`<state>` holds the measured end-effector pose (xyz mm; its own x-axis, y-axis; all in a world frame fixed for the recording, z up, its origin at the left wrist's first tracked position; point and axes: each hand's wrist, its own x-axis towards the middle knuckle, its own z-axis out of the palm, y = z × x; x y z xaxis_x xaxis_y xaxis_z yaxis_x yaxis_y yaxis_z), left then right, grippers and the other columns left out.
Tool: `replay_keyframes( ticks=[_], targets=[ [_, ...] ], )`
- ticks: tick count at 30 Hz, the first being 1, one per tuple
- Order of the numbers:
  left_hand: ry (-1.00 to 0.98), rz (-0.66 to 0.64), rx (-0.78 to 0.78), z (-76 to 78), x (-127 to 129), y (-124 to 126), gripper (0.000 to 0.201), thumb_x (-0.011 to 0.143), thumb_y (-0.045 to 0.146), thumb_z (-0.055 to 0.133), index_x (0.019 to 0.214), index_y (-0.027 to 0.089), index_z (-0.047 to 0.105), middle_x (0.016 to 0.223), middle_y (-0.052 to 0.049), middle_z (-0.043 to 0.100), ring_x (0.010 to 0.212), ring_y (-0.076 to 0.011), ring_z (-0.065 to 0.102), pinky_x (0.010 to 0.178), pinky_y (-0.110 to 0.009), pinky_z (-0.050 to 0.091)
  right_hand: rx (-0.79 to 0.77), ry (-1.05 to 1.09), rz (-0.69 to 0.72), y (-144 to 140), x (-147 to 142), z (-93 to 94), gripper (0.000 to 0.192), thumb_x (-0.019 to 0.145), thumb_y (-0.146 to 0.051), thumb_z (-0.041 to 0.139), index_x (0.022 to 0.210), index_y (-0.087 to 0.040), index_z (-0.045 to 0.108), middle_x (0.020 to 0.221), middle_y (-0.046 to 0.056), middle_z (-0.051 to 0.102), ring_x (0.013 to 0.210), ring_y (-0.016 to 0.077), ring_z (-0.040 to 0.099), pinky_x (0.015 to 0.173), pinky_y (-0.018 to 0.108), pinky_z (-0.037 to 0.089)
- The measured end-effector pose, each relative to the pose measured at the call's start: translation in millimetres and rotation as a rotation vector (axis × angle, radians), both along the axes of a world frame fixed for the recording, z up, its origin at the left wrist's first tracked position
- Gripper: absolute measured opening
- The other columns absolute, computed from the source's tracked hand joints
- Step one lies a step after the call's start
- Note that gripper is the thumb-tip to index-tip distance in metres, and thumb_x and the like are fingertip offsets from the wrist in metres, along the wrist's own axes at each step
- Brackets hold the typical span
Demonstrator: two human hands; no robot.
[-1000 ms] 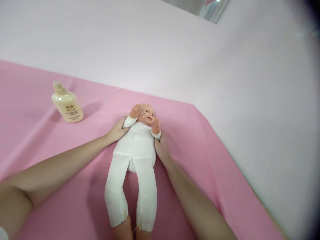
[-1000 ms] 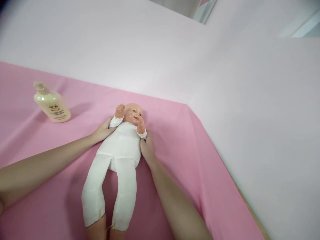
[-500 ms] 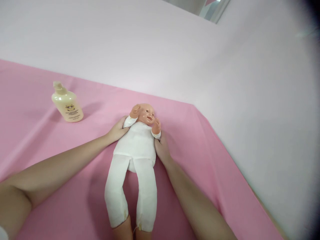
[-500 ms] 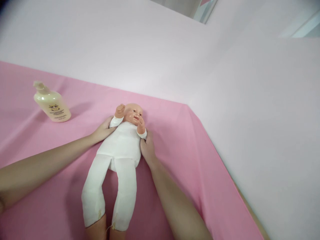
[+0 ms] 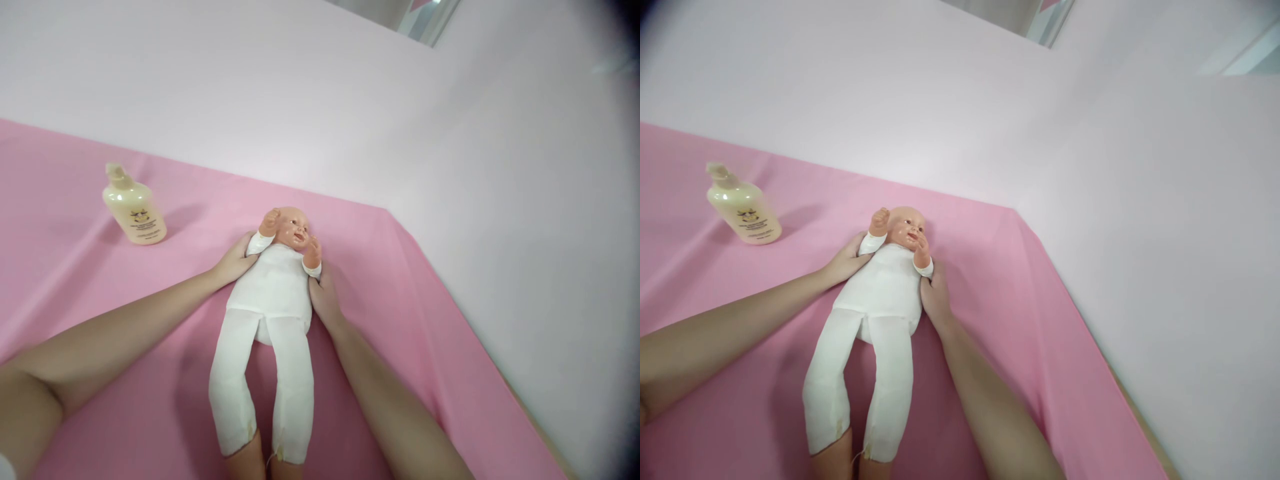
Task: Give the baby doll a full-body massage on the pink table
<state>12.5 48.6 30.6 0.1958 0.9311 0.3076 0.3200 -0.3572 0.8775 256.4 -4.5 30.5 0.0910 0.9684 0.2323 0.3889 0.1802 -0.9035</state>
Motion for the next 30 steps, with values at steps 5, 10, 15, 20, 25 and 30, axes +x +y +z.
replay_keyframes(
  ticks=[5, 10, 15, 20, 25, 30],
  targets=[
    [-0.001, 0.004, -0.004, -0.3, 0.2, -0.2, 0.053, 0.083, 0.029, 0.056, 0.135, 0.018, 0.049, 0.136, -0.010, 0.064, 0.124, -0.0293, 0.060, 0.108, -0.045, 0.047, 0.015, 0.004, -0.012, 1.1, 0.2, -1.8, 0.041, 0.082, -0.022, 0.049, 0.122, -0.023, 0.059, 0.125, 0.009, 0.065, 0.117, 0.0270, 0.060, 0.105, 0.050, 0.047],
    [0.003, 0.000, 0.006, -2.6, -0.3, 1.5, 0.053, 0.083, 0.030, 0.057, 0.135, 0.018, 0.049, 0.135, -0.010, 0.065, 0.123, -0.0296, 0.061, 0.107, -0.045, 0.047, 0.005, 0.006, 0.001, 0.1, 0.1, -0.1, 0.039, 0.082, -0.022, 0.049, 0.119, -0.024, 0.060, 0.123, 0.009, 0.066, 0.116, 0.0273, 0.061, 0.105, 0.051, 0.048],
    [-0.010, -0.010, 0.017, -4.5, -0.8, 2.7, 0.052, 0.084, 0.030, 0.057, 0.135, 0.019, 0.049, 0.136, -0.009, 0.064, 0.124, -0.0291, 0.060, 0.108, -0.045, 0.047, 0.009, 0.018, -0.014, -0.4, -1.0, -0.4, 0.038, 0.082, -0.022, 0.049, 0.119, -0.025, 0.059, 0.124, 0.008, 0.065, 0.117, 0.0258, 0.060, 0.106, 0.050, 0.047],
    [0.010, 0.004, 0.016, -3.8, -0.8, 2.4, 0.053, 0.084, 0.030, 0.058, 0.135, 0.018, 0.049, 0.135, -0.009, 0.064, 0.124, -0.0296, 0.060, 0.107, -0.045, 0.047, -0.002, 0.006, -0.022, 0.5, -0.8, -2.0, 0.041, 0.082, -0.021, 0.048, 0.122, -0.023, 0.058, 0.128, 0.010, 0.063, 0.118, 0.0270, 0.059, 0.107, 0.050, 0.047],
    [0.001, 0.006, 0.041, -5.5, -0.9, 3.4, 0.053, 0.084, 0.029, 0.058, 0.135, 0.019, 0.050, 0.136, -0.009, 0.064, 0.123, -0.0294, 0.060, 0.107, -0.046, 0.047, 0.027, 0.002, -0.012, 2.0, 1.5, -5.9, 0.042, 0.082, -0.021, 0.049, 0.124, -0.025, 0.058, 0.128, 0.008, 0.064, 0.119, 0.0260, 0.059, 0.106, 0.049, 0.047],
    [-0.003, 0.005, 0.047, -7.3, -1.1, 4.5, 0.052, 0.084, 0.029, 0.058, 0.134, 0.019, 0.050, 0.135, -0.009, 0.065, 0.123, -0.0292, 0.061, 0.106, -0.046, 0.048, 0.021, 0.002, -0.009, 2.2, 2.0, -6.0, 0.041, 0.083, -0.020, 0.050, 0.122, -0.025, 0.058, 0.126, 0.009, 0.065, 0.118, 0.0260, 0.060, 0.106, 0.049, 0.047]
  ],
)
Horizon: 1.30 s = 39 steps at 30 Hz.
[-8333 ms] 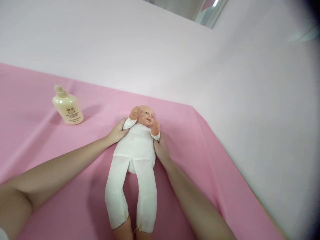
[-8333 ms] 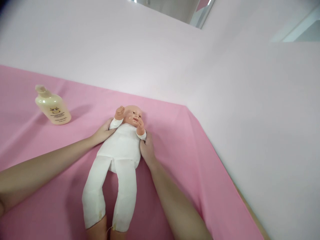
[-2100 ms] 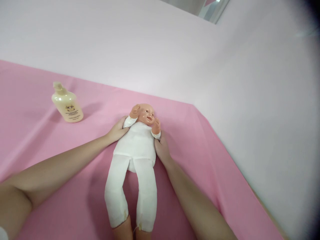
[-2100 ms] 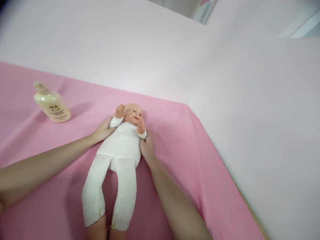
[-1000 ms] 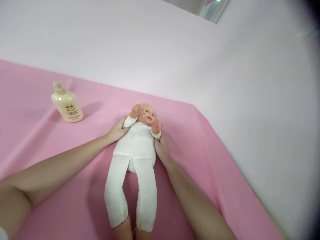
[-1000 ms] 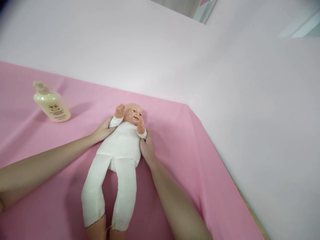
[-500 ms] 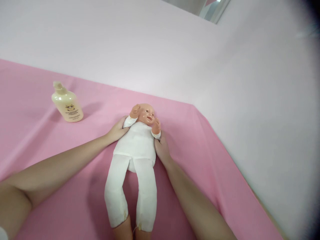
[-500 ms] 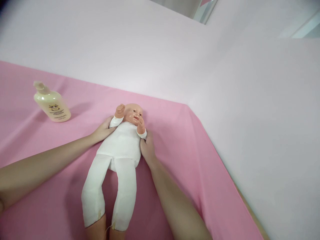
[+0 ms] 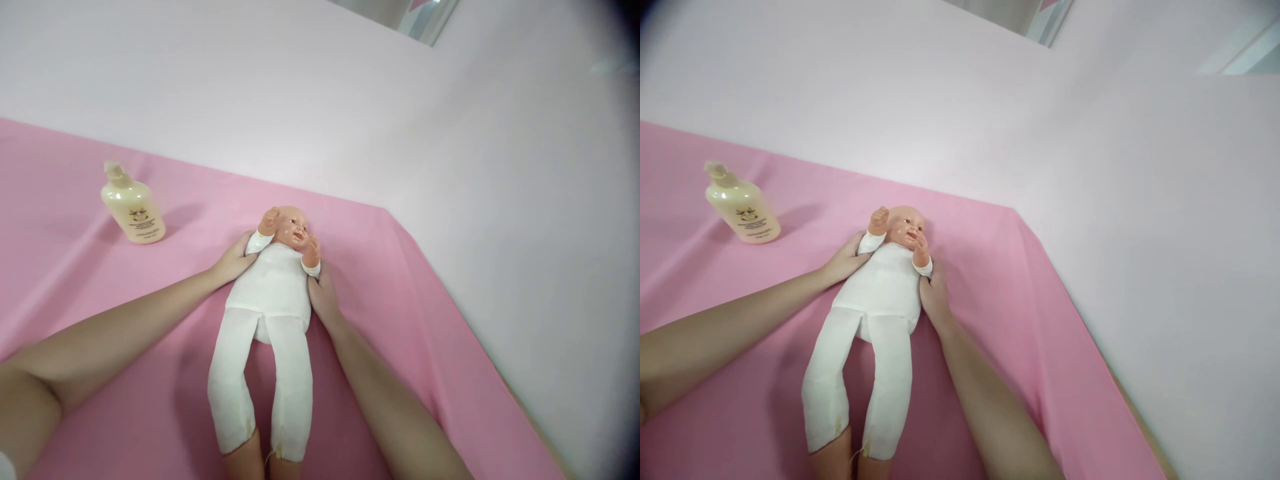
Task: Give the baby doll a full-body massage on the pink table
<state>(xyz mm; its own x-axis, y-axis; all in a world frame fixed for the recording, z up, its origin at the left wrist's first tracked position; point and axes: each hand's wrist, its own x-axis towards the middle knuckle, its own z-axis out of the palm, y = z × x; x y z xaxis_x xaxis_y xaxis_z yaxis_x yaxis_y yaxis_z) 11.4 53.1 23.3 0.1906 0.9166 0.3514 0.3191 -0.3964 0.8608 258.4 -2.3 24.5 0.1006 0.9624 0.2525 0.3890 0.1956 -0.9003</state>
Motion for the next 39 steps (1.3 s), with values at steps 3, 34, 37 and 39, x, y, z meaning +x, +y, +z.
replay_keyframes(
  ticks=[3, 34, 37, 39],
  targets=[
    [0.024, 0.007, -0.009, 0.7, -0.1, -0.4, 0.051, 0.084, 0.031, 0.057, 0.134, 0.019, 0.050, 0.134, -0.009, 0.065, 0.122, -0.0290, 0.061, 0.106, -0.045, 0.049, 0.006, 0.009, 0.008, -0.5, -1.3, 2.1, 0.040, 0.083, -0.021, 0.050, 0.122, -0.024, 0.058, 0.126, 0.009, 0.065, 0.117, 0.0258, 0.060, 0.106, 0.049, 0.048],
    [-0.014, 0.000, -0.047, 2.5, 0.5, -3.1, 0.054, 0.083, 0.031, 0.057, 0.135, 0.017, 0.050, 0.136, -0.011, 0.063, 0.122, -0.0278, 0.061, 0.107, -0.043, 0.048, 0.004, -0.027, -0.026, -0.9, -1.8, -1.1, 0.044, 0.081, -0.020, 0.048, 0.124, -0.025, 0.057, 0.125, 0.009, 0.064, 0.118, 0.0260, 0.059, 0.109, 0.050, 0.044],
    [-0.012, -0.005, -0.029, 0.2, 0.0, -1.1, 0.054, 0.083, 0.031, 0.057, 0.134, 0.017, 0.050, 0.136, -0.011, 0.063, 0.122, -0.0282, 0.061, 0.106, -0.043, 0.048, 0.016, -0.014, -0.020, -0.1, -2.0, -1.0, 0.043, 0.081, -0.020, 0.047, 0.122, -0.024, 0.058, 0.125, 0.008, 0.064, 0.119, 0.0255, 0.059, 0.109, 0.050, 0.044],
    [-0.005, -0.003, -0.024, -1.0, -0.5, -0.1, 0.053, 0.083, 0.031, 0.056, 0.134, 0.018, 0.051, 0.134, -0.011, 0.064, 0.121, -0.0285, 0.061, 0.105, -0.044, 0.048, 0.020, -0.012, -0.011, 1.0, -1.7, -2.0, 0.042, 0.080, -0.019, 0.047, 0.121, -0.024, 0.059, 0.124, 0.008, 0.065, 0.118, 0.0255, 0.059, 0.109, 0.050, 0.045]
  ],
)
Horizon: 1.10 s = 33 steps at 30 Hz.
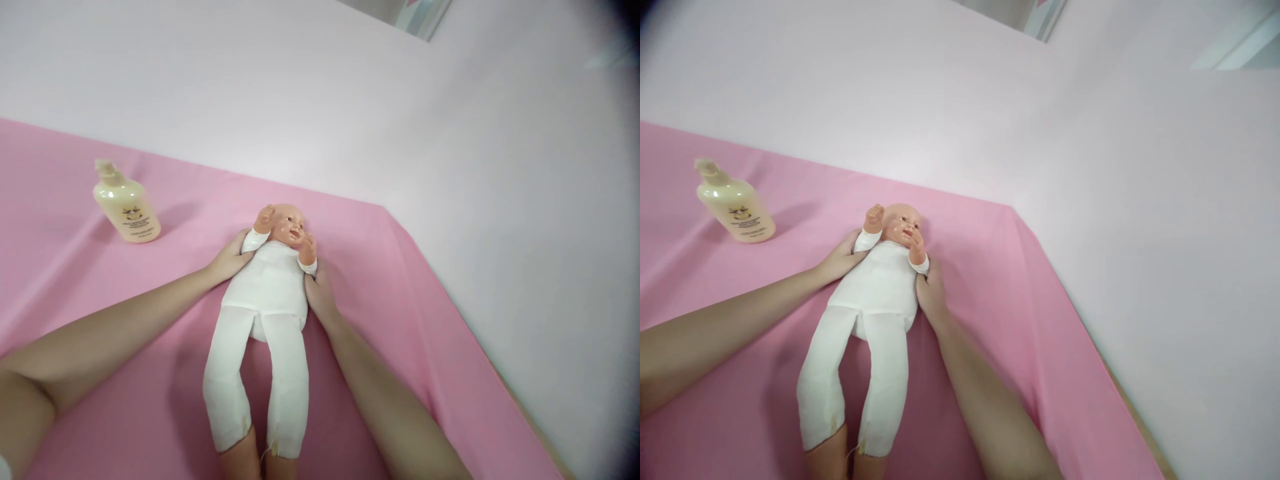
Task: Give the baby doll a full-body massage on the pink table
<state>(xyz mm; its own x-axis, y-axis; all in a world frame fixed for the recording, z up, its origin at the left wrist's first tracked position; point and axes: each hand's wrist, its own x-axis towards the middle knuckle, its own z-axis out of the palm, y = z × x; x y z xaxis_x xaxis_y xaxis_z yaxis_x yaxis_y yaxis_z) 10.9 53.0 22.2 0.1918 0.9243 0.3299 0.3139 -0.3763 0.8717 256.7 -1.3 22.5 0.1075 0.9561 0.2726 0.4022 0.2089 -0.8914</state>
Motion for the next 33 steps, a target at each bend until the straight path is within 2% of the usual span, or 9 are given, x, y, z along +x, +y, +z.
replay_keyframes(
  ticks=[14, 33],
  targets=[
    [0.022, 0.017, -0.005, 0.1, 0.4, -0.8, 0.054, 0.083, 0.032, 0.056, 0.135, 0.018, 0.049, 0.134, -0.011, 0.064, 0.121, -0.0292, 0.061, 0.105, -0.045, 0.048, 0.026, 0.007, 0.036, 2.6, 2.1, -3.4, 0.045, 0.080, -0.018, 0.047, 0.123, -0.026, 0.060, 0.124, 0.007, 0.066, 0.119, 0.0256, 0.059, 0.109, 0.051, 0.045],
    [0.004, 0.001, 0.001, 0.8, -0.2, -0.5, 0.055, 0.081, 0.031, 0.056, 0.134, 0.019, 0.049, 0.136, -0.011, 0.064, 0.123, -0.0292, 0.061, 0.106, -0.046, 0.047, 0.031, 0.021, 0.011, 0.5, 0.4, -2.2, 0.044, 0.081, -0.018, 0.048, 0.124, -0.025, 0.058, 0.126, 0.008, 0.065, 0.118, 0.0254, 0.060, 0.108, 0.050, 0.046]
  ],
)
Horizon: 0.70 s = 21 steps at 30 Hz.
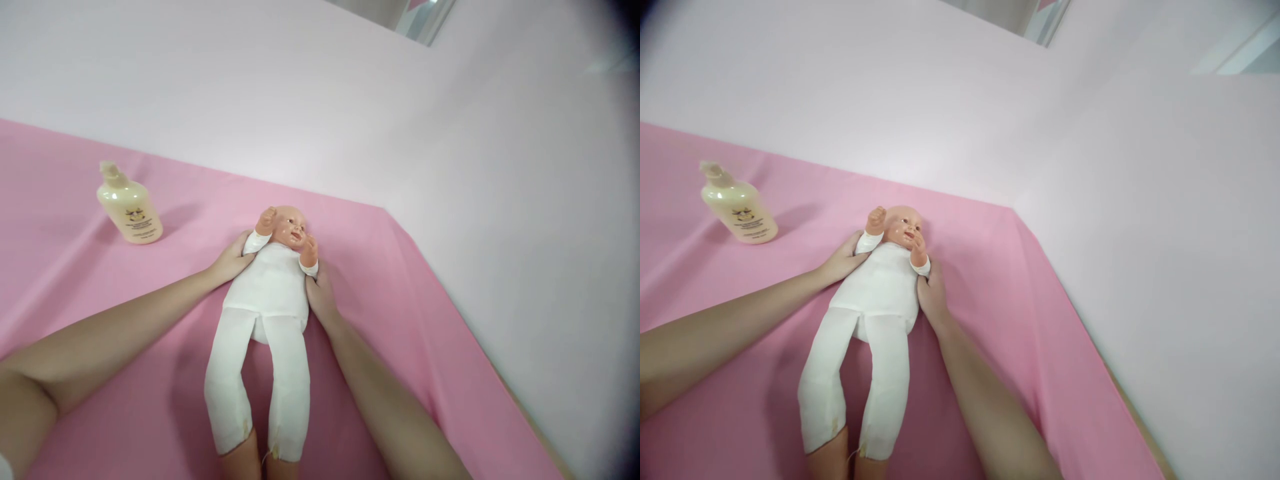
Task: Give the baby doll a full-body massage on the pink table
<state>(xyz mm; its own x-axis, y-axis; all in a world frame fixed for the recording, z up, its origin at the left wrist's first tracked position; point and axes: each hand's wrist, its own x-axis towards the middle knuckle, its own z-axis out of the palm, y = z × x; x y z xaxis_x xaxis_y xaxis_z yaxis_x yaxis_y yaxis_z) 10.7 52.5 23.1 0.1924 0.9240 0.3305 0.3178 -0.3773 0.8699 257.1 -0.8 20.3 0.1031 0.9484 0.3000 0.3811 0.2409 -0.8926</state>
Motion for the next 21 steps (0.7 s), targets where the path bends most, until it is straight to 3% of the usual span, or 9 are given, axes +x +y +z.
replay_keyframes(
  ticks=[21],
  targets=[
    [-0.006, -0.003, -0.015, 2.4, 1.0, -1.6, 0.055, 0.081, 0.031, 0.056, 0.134, 0.018, 0.048, 0.138, -0.011, 0.062, 0.124, -0.0289, 0.060, 0.108, -0.046, 0.046, -0.008, -0.007, 0.001, 1.2, 0.2, -0.4, 0.043, 0.081, -0.018, 0.048, 0.122, -0.023, 0.058, 0.126, 0.009, 0.064, 0.118, 0.0249, 0.059, 0.109, 0.049, 0.046]
  ],
)
